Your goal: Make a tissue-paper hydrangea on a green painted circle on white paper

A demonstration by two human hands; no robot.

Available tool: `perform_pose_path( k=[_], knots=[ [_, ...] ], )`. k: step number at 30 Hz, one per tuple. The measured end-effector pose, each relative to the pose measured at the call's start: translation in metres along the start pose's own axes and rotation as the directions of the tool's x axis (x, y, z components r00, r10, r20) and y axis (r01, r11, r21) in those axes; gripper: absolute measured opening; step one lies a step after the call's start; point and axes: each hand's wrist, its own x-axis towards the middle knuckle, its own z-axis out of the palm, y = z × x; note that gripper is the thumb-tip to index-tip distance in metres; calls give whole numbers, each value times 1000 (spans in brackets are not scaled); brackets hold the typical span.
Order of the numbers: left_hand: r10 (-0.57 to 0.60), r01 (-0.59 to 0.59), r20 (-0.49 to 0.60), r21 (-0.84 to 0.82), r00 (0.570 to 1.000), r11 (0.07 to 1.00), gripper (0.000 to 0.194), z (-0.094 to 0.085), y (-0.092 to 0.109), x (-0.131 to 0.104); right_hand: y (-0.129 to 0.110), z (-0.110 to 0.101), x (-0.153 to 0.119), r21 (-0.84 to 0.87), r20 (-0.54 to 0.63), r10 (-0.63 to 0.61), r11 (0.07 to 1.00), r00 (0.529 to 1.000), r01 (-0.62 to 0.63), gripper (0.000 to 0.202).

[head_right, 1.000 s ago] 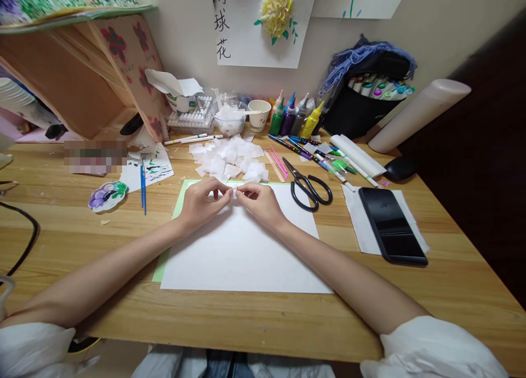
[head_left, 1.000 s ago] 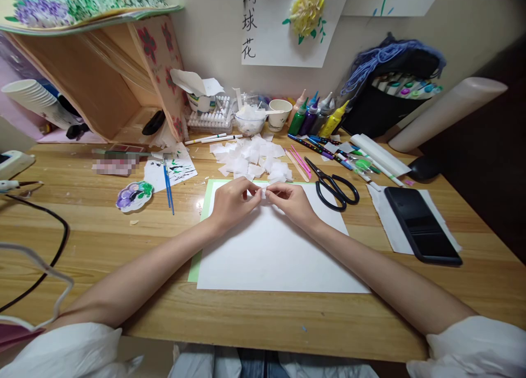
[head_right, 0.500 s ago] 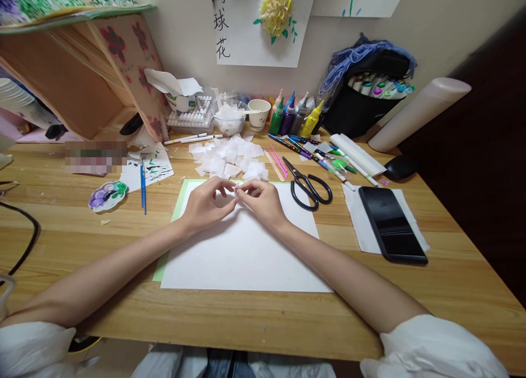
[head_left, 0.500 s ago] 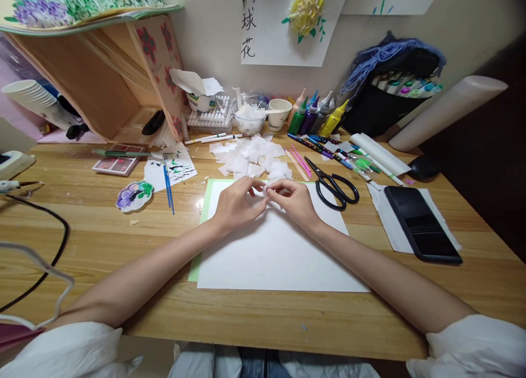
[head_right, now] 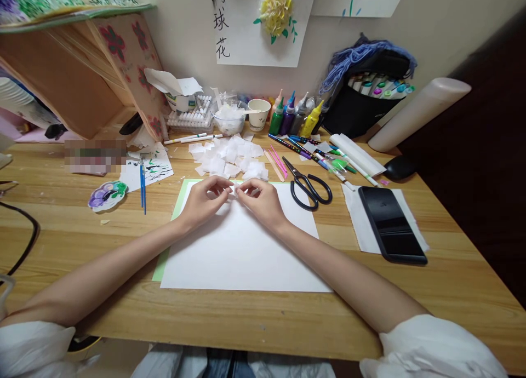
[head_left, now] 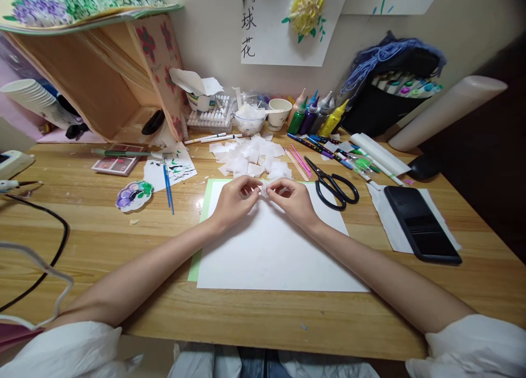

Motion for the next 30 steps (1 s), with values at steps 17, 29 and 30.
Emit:
perform_pose_path(
  k=[17,29,30],
  knots=[
    [225,-227,47,365,973,903,9,-1,4,-4,0,-2,1,47,7,32,998,999,-32,14],
    [162,-159,5,246,987,956,5,-3,3,-1,2,-1,2,77,12,31,997,999,-32,20],
    [137,-134,-2,202,991,970,4,-4,2,1,2,-2,3,90,5,34,995,999,-35,20]
  ],
)
